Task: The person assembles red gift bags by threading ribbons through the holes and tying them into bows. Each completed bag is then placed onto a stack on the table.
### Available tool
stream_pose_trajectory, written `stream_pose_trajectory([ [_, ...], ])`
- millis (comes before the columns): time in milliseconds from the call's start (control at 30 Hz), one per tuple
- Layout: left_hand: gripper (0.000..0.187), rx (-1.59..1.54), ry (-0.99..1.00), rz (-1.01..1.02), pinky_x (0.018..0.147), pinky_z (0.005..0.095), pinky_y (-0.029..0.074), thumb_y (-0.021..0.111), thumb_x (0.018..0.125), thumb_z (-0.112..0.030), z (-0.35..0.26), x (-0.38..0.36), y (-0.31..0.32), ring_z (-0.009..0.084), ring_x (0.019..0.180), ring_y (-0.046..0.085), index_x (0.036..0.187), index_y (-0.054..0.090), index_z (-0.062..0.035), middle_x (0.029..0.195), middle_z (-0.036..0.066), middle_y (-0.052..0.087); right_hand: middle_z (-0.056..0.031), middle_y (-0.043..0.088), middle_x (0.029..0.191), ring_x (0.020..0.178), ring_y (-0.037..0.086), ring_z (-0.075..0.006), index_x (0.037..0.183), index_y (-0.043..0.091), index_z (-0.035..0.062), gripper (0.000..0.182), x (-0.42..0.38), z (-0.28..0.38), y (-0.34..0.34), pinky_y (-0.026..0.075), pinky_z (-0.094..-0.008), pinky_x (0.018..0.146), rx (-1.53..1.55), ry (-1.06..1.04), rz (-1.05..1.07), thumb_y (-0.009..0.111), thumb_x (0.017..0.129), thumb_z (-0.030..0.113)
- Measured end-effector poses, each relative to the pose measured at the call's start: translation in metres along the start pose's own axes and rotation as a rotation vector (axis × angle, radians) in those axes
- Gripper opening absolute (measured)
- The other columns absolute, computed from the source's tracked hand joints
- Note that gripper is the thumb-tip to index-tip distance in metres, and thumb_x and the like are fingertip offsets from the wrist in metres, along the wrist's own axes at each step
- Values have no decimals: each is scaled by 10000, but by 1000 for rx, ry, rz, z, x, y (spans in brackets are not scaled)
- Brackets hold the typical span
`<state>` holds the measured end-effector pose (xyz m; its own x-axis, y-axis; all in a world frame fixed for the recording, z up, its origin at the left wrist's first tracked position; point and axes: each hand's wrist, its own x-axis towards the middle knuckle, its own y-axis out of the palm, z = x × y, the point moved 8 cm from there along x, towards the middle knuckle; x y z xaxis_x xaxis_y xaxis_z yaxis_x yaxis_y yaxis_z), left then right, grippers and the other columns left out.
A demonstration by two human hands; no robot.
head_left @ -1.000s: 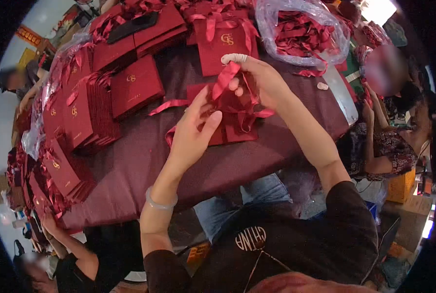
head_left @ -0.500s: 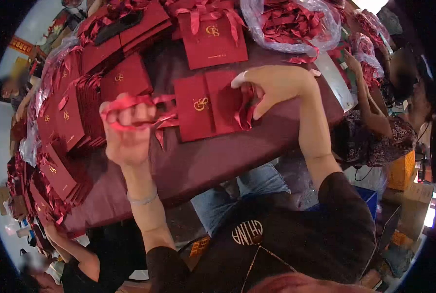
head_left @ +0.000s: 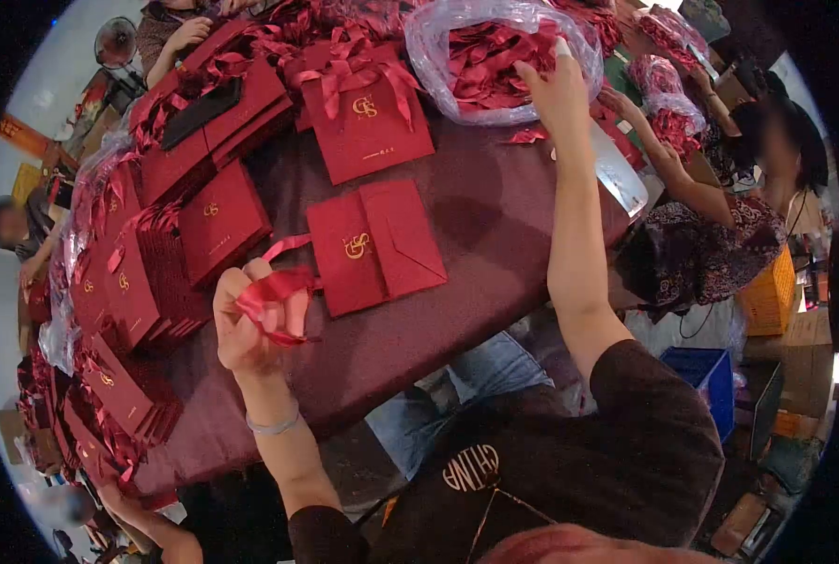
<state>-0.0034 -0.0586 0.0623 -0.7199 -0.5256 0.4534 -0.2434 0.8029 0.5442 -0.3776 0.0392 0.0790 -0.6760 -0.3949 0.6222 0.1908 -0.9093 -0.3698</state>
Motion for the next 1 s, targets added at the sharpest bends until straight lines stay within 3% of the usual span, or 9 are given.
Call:
stream_pose_trajectory([
  [67, 220, 46, -35, 5, 403, 251, 395, 635, 759, -160, 6, 1, 12, 183, 453, 493, 746, 471, -13, 714, 84, 455, -252, 455, 1168, 946, 540, -359, 1189, 460, 8, 474, -7, 9, -4, 458, -369, 766, -287, -69, -199, 642, 776, 152],
  [167, 171, 173, -216, 35, 397, 248, 427, 607, 766, -93, 15, 0, 26, 178, 436, 512, 797, 501, 38, 747, 121, 479, -205, 422, 1104, 801, 525, -271, 1161, 475, 20, 449, -37, 86, 11, 448, -362, 718, 32, -354, -187, 655, 769, 146],
  [233, 104, 260, -348, 58, 408, 230, 419, 569, 800, -32, 26, -5, 27, 125, 435, 498, 861, 518, 36, 784, 127, 556, -148, 502, 1032, 823, 549, -214, 1148, 490, 45, 417, -82, 141, 45, 445, -337, 773, 472, -376, 340, 651, 777, 146],
  [300, 71, 551, -588, -65, 423, 218, 414, 557, 826, -33, 30, -7, 21, 92, 457, 494, 873, 526, 10, 773, 101, 599, -169, 546, 1042, 946, 551, -285, 1196, 444, 29, 430, -142, 176, 74, 435, -357, 821, 720, -500, 866, 558, 855, 265],
  [367, 107, 744, -490, -59, 428, 190, 376, 566, 841, -56, 30, -1, 12, 59, 488, 483, 934, 543, -11, 747, 62, 610, -174, 599, 906, 873, 582, -345, 1242, 404, 32, 486, -181, 183, 90, 460, -381, 764, 685, -385, 1322, 504, 879, 339],
  [433, 162, 901, -496, -177, 464, 164, 364, 569, 843, -53, 28, 0, 6, 37, 544, 488, 999, 547, -18, 753, 36, 602, -163, 623, 853, 805, 609, -333, 1222, 437, 45, 486, -183, 172, 97, 474, -381, 708, 455, -227, 1388, 537, 859, 351],
  [700, 156, 800, -390, -269, 624, 180, 419, 589, 813, -9, 28, 2, -23, 55, 685, 515, 965, 572, 19, 831, 15, 578, -79, 644, 720, 639, 598, -126, 829, 637, 14, 214, -112, 135, 77, 468, -260, 602, 508, -71, 834, 654, 781, 222],
  [800, 132, 784, -412, -285, 643, 197, 436, 576, 814, -2, 31, 3, -26, 78, 710, 544, 944, 582, 22, 850, 29, 582, -11, 573, 614, 587, 531, -57, 832, 631, 31, 208, -117, 121, 85, 437, -211, 537, 452, 256, 1050, 631, 809, 238],
  [1000, 269, 648, -448, -135, 733, 241, 455, 514, 857, -22, 49, 7, -15, 132, 844, 588, 1125, 498, -13, 942, 71, 599, 5, 579, 719, 624, 529, -52, 875, 597, 12, 159, -129, 123, 102, 430, -194, 574, 689, 213, 1107, 566, 864, 168],
])
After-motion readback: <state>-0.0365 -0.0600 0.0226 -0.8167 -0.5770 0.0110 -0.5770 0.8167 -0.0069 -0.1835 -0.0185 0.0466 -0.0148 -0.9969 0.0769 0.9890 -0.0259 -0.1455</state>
